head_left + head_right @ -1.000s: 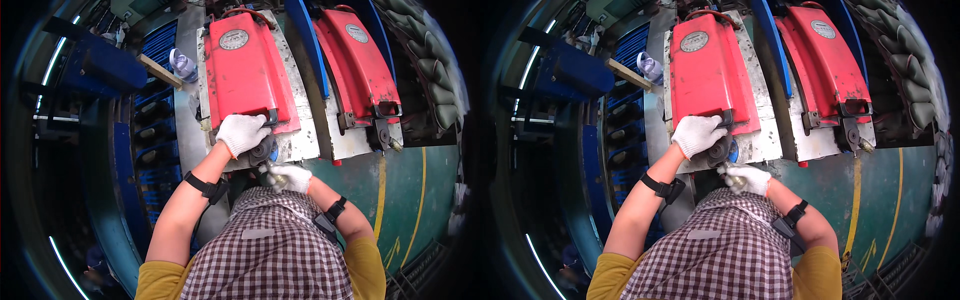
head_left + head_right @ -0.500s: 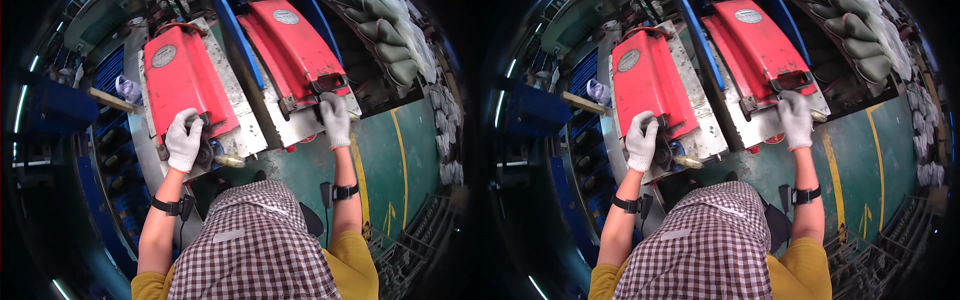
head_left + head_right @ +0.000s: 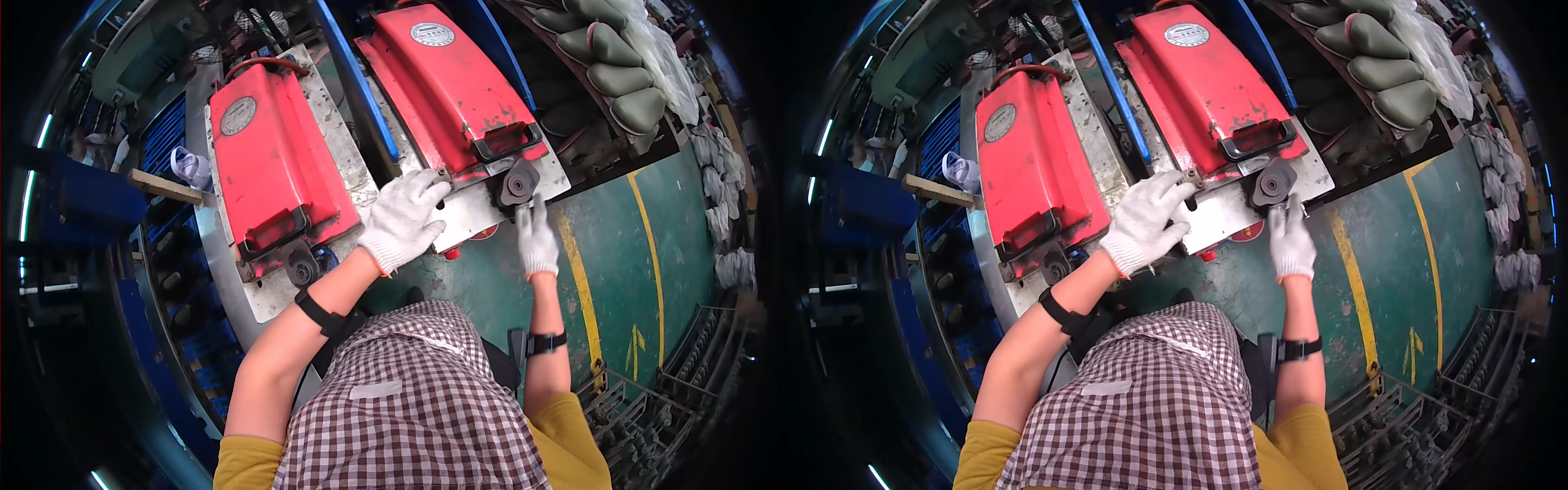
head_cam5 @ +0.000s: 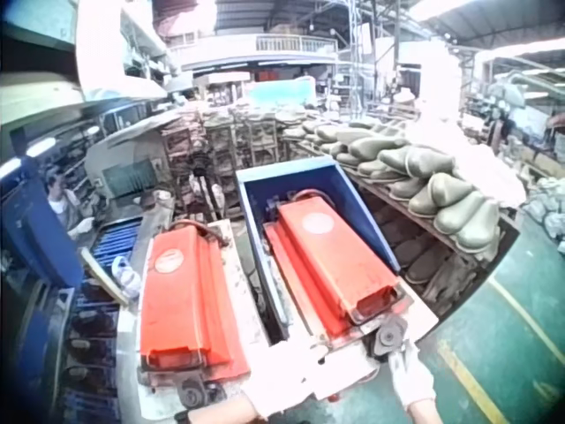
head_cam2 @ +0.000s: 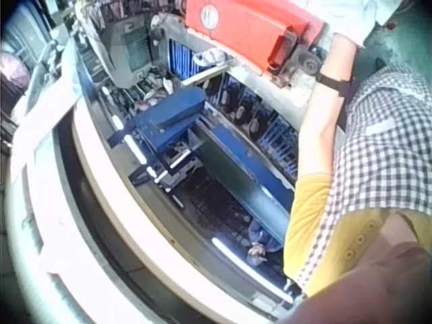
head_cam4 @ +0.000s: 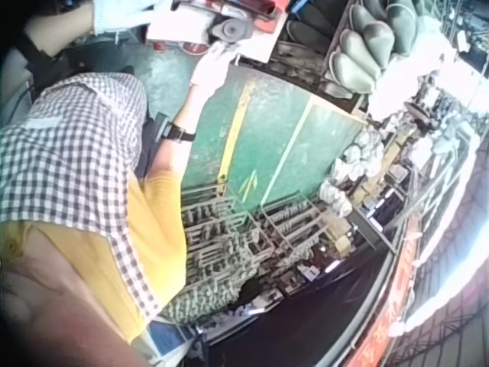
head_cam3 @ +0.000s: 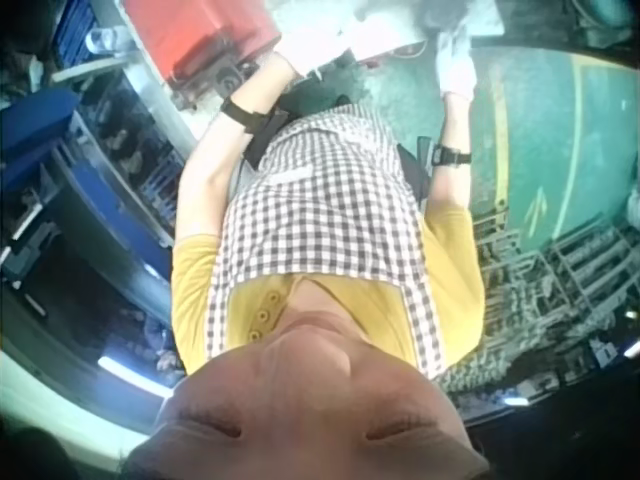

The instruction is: Using industrial machinery to press or shape shoe components.

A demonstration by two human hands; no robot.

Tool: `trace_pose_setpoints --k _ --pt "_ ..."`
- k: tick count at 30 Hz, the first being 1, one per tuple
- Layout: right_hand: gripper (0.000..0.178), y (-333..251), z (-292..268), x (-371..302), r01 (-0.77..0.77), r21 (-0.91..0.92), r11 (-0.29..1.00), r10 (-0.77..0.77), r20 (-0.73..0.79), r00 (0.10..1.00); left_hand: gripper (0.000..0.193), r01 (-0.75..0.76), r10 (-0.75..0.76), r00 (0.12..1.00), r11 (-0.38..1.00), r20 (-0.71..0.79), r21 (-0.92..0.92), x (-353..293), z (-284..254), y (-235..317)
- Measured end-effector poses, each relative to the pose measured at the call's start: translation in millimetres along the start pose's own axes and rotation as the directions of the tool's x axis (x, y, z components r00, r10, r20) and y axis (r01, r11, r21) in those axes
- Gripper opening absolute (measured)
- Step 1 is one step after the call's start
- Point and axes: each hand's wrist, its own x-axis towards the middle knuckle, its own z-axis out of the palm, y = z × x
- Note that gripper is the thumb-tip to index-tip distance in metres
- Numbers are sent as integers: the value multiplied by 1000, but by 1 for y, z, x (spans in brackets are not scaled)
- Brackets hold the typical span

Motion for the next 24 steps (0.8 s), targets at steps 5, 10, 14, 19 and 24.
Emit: trace_pose_setpoints --k 5,10,14,19,24 --pt "69 -13 3 -45 3 129 992 -11 57 998 67 -171 165 985 974 53 146 24 26 -6" --pt "45 -44 -13 -7 419 22 908 -387 -340 857 66 -317 363 902 924 -232 212 66 8 -4" --pt "43 -99 -4 63 504 85 860 -480 -205 853 67 -376 422 812 906 -403 192 100 -32 2" --pt "78 -147 40 161 443 -79 893 -449 -245 860 55 -355 415 713 909 -566 219 152 -86 13" --pt "94 -179 48 175 318 -214 924 -335 -45 941 40 -377 446 610 890 -655 256 185 -145 14"
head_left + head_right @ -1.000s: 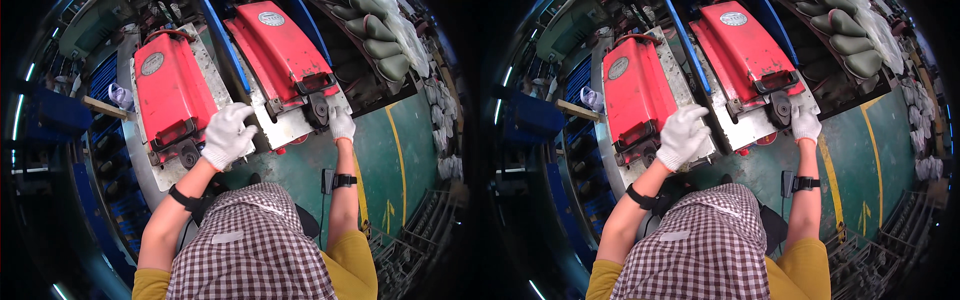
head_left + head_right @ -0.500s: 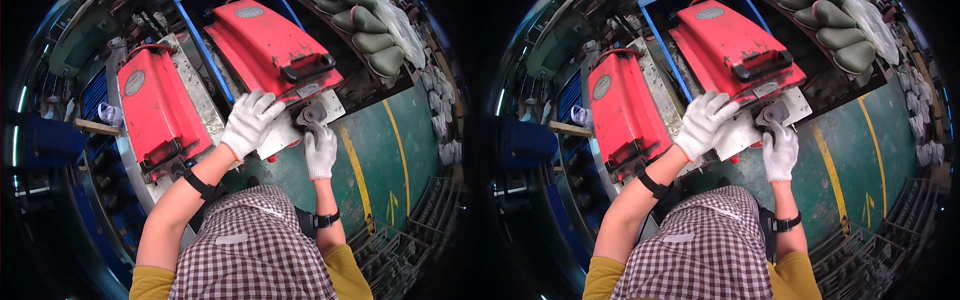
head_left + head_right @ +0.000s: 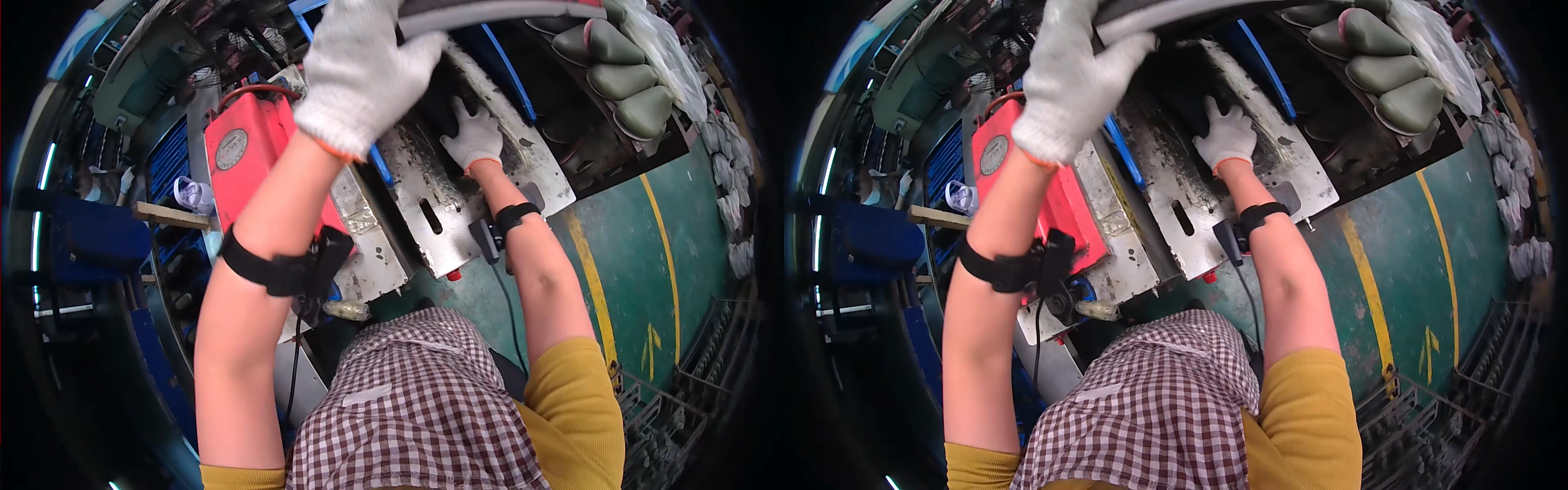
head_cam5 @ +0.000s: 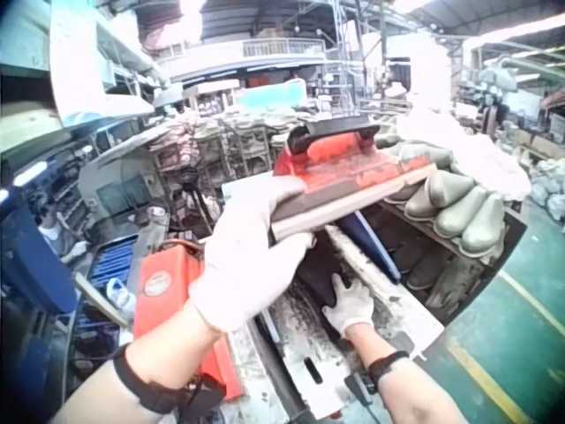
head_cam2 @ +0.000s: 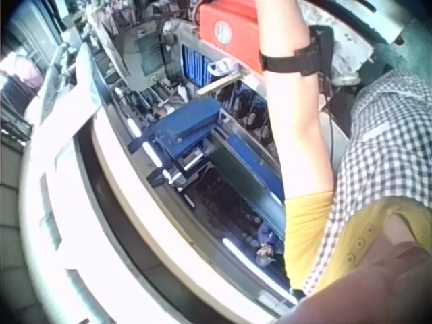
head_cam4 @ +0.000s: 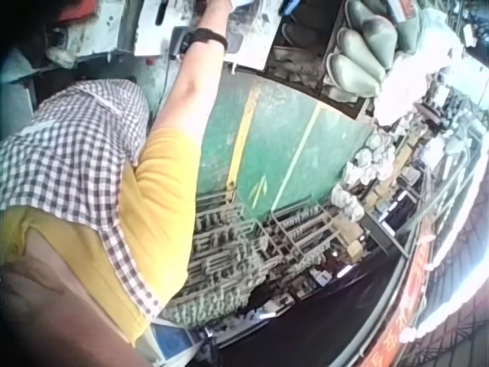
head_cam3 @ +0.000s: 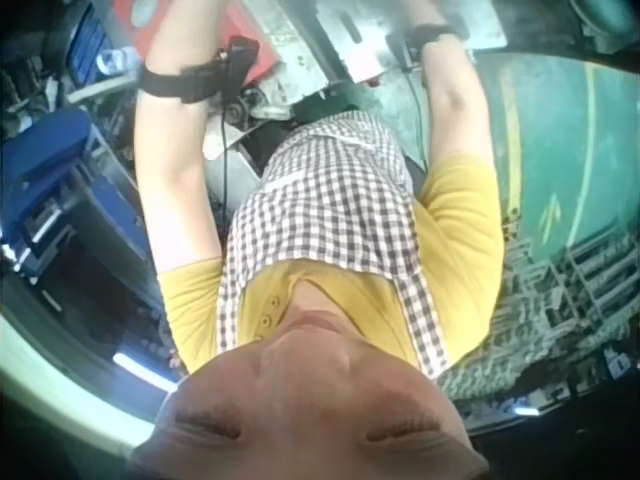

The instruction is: Using industrial machinery to press or shape shoe components.

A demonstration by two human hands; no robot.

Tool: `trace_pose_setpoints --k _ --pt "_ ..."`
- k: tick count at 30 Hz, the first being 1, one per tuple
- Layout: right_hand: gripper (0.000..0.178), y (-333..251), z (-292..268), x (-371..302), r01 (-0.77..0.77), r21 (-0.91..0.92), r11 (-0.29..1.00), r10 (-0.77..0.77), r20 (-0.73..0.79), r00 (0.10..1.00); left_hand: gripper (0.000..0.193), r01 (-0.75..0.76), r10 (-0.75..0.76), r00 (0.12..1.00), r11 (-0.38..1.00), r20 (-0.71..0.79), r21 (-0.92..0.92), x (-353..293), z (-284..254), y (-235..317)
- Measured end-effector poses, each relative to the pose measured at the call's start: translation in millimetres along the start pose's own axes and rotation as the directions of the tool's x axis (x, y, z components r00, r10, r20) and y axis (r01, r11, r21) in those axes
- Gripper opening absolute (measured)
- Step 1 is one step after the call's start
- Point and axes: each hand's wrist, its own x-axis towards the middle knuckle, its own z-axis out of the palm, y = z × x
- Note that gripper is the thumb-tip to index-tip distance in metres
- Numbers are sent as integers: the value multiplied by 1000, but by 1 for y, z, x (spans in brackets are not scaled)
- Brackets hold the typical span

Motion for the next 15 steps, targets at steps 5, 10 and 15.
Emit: trace_pose_setpoints --k 5,10,15 --pt "101 38 -10 31 -25 359 933 -33 154 987 53 202 -196 969 979 148 -30 33 -7 -9" --pt "68 16 -49 -31 -563 818 118 -64 572 818 54 211 -207 975 976 80 -45 29 -7 -23" --pt "47 10 -38 -126 -613 651 -448 -375 486 789 76 224 -213 971 970 109 -96 11 -17 -17"
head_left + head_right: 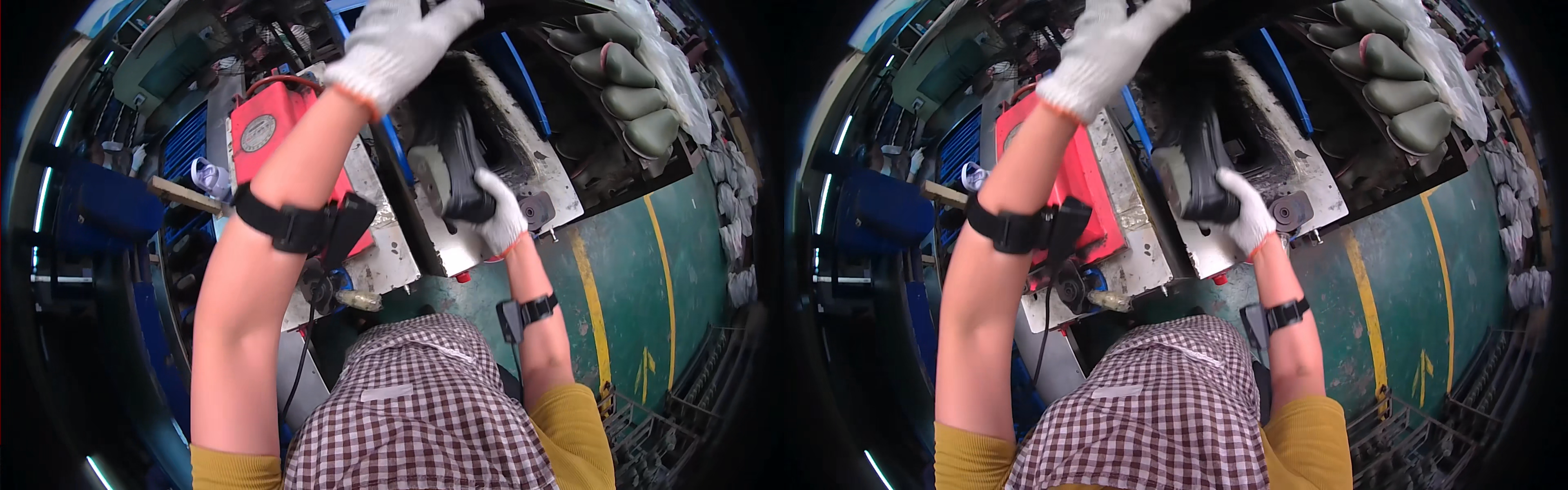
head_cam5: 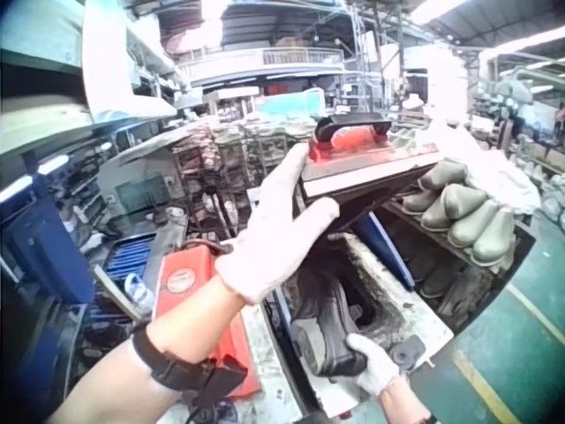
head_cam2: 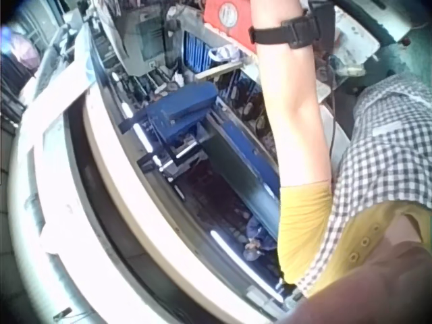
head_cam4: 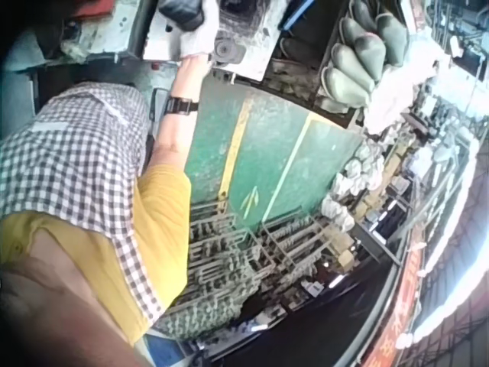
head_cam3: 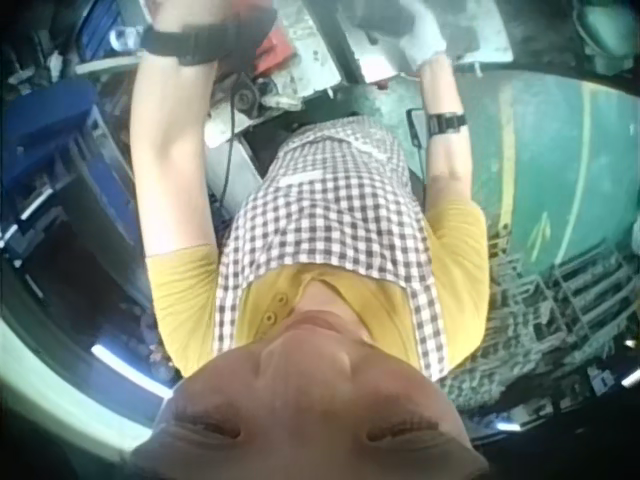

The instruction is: Using industrial machinery to press or shape shoe components.

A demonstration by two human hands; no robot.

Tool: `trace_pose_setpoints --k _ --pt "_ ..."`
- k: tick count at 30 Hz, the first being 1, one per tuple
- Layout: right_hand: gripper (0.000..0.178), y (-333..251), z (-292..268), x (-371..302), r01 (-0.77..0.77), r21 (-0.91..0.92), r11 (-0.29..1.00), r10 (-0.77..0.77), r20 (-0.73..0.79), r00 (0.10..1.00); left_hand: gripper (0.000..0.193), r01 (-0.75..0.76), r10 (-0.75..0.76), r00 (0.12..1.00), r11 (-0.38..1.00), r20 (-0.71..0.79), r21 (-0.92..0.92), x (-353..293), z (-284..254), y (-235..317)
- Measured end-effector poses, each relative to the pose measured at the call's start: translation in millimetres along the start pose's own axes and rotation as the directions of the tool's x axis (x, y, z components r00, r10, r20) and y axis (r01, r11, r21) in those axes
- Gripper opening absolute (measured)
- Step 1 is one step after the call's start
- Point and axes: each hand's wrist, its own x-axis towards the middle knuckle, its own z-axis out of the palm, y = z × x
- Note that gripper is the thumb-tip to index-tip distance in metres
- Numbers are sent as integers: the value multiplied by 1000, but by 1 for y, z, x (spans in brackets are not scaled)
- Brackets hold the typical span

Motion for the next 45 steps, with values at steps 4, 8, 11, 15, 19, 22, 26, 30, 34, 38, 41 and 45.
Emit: trace_pose_setpoints --k 4,8,11,15,19,22,26,30,34,38,41,45 --pt "54 43 18 -38 -5 47 999 5 -5 1000 107 645 -575 759 602 304 -471 -93 -40 28" --pt "66 76 42 -46 -4 18 1000 2 94 996 107 829 -828 470 296 305 -475 -219 -103 57" --pt "71 98 65 -41 -367 -57 928 366 306 879 101 860 -840 366 141 401 -490 -280 -131 80" --pt "80 126 102 -27 -210 -582 786 505 407 761 81 632 -943 190 -96 274 -769 -327 -139 100" --pt "79 147 139 -9 316 -847 427 581 525 622 48 294 -977 -108 -209 184 -933 -347 -165 122" --pt "58 160 152 -2 589 -804 74 463 551 694 41 340 -965 -262 -66 -27 -938 -421 -203 125" --pt "37 181 107 6 789 -593 -159 77 790 609 16 352 -836 -485 81 -256 -933 -501 -253 96" --pt "39 183 94 -4 743 -564 -360 99 769 631 11 363 -728 -632 27 -267 -931 -590 -306 47" --pt "40 189 95 -2 717 -563 -412 121 746 655 24 328 -615 -762 -101 -200 -939 -653 -348 2" --pt "40 189 102 0 696 -595 -402 150 708 691 44 278 -577 -798 -98 -173 -955 -722 -399 -30" --pt "40 190 98 0 674 -592 -442 149 692 706 45 333 -575 -776 -25 -259 -943 -728 -422 -68" --pt "41 192 95 2 673 -576 -465 151 697 701 53 447 -585 -739 -57 -333 -892 -745 -444 -98"
